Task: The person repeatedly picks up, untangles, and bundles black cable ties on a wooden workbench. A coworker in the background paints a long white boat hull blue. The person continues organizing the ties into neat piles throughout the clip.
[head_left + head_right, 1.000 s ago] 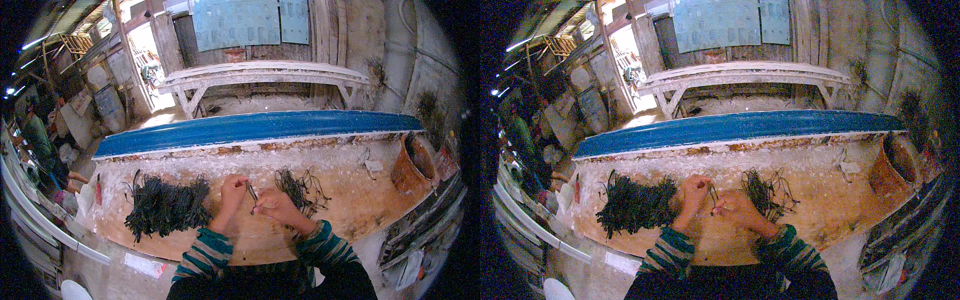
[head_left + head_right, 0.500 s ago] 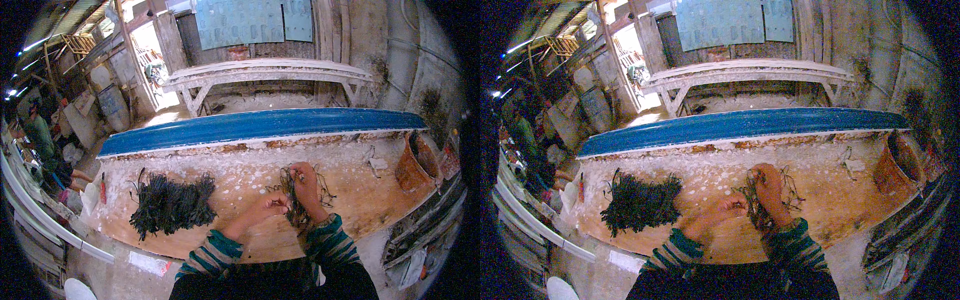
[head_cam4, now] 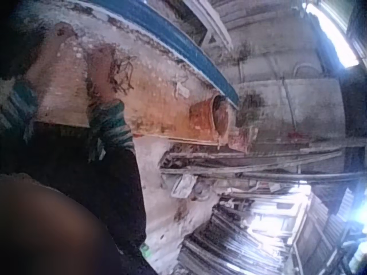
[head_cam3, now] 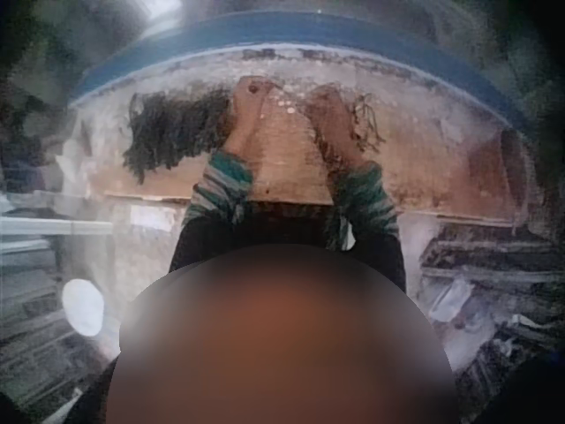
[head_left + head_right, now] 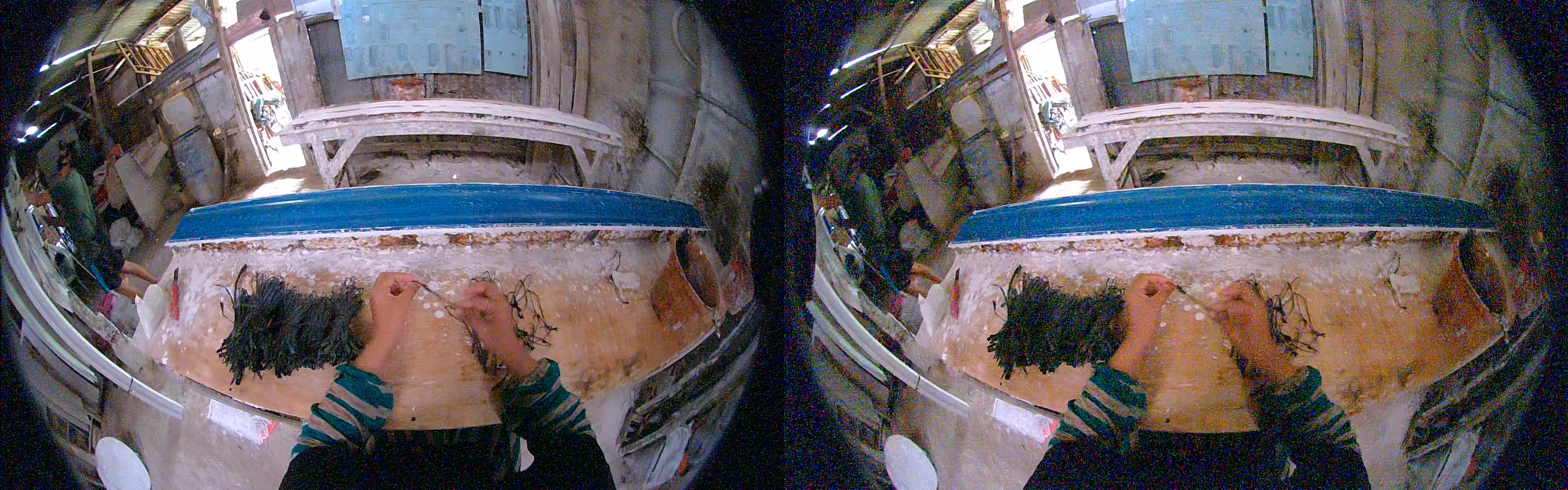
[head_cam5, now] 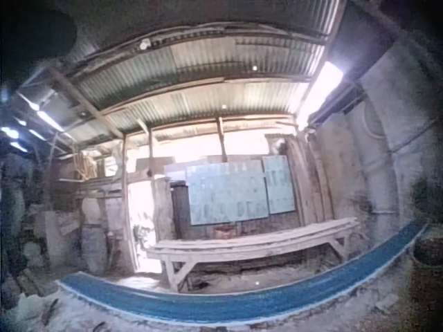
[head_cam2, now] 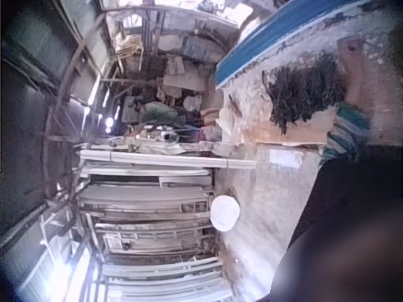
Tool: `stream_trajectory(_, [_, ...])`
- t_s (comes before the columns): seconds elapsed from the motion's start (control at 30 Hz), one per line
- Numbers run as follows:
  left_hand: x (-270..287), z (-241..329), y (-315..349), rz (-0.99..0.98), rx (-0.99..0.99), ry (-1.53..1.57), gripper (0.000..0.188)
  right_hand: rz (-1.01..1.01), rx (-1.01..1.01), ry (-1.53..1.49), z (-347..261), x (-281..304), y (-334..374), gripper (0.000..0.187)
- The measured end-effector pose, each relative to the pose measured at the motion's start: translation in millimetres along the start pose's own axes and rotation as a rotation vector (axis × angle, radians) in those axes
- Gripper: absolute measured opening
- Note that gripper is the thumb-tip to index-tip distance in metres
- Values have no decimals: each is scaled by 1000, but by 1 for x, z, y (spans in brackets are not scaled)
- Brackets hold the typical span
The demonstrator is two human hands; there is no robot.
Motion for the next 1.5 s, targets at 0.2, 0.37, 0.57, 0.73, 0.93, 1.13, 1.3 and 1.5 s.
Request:
stream_trajectory(0.2, [-2, -3, 2, 26, 50, 16, 9, -348, 84, -255, -36, -30, 15, 18])
stream_trajectory(0.37, [-4, -1, 5, -15, -22, -105, 6, -300, 199, -87, -29, -19, 7, 15])
stream_trajectory(0.57, [-19, 12, 18, -217, -4, -49, 6, -202, 66, -71, -23, -4, 1, 12])
stream_trajectory(0.73, [-33, 10, 30, -513, 104, 38, 8, 80, -99, 23, -5, 5, -3, 14])
stream_trajectory(0.93, [-54, 23, 58, -987, 177, 282, 11, 332, -316, 11, 25, 24, -8, 14])
stream_trajectory(1.13, [-54, 32, 63, -1079, 157, 235, 14, 289, -329, 3, 20, 7, -6, 12])
stream_trajectory(1.3, [-46, 27, 52, -810, 308, 158, 15, 345, -244, 245, 30, 14, -4, 10])
stream_trajectory(1.5, [-14, 11, 17, -290, 145, -190, 11, 227, -190, 217, 17, 17, -5, 9])
Point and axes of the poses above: each hand's wrist, its own y-axis away from the middle knuckle, its own x-axis out of the back of the hand, z = x × y, the point moved 2 cm from there along -y, towards the middle knuckle, and after that the axes turned 11 degrees about y, right-handed, at the moved point
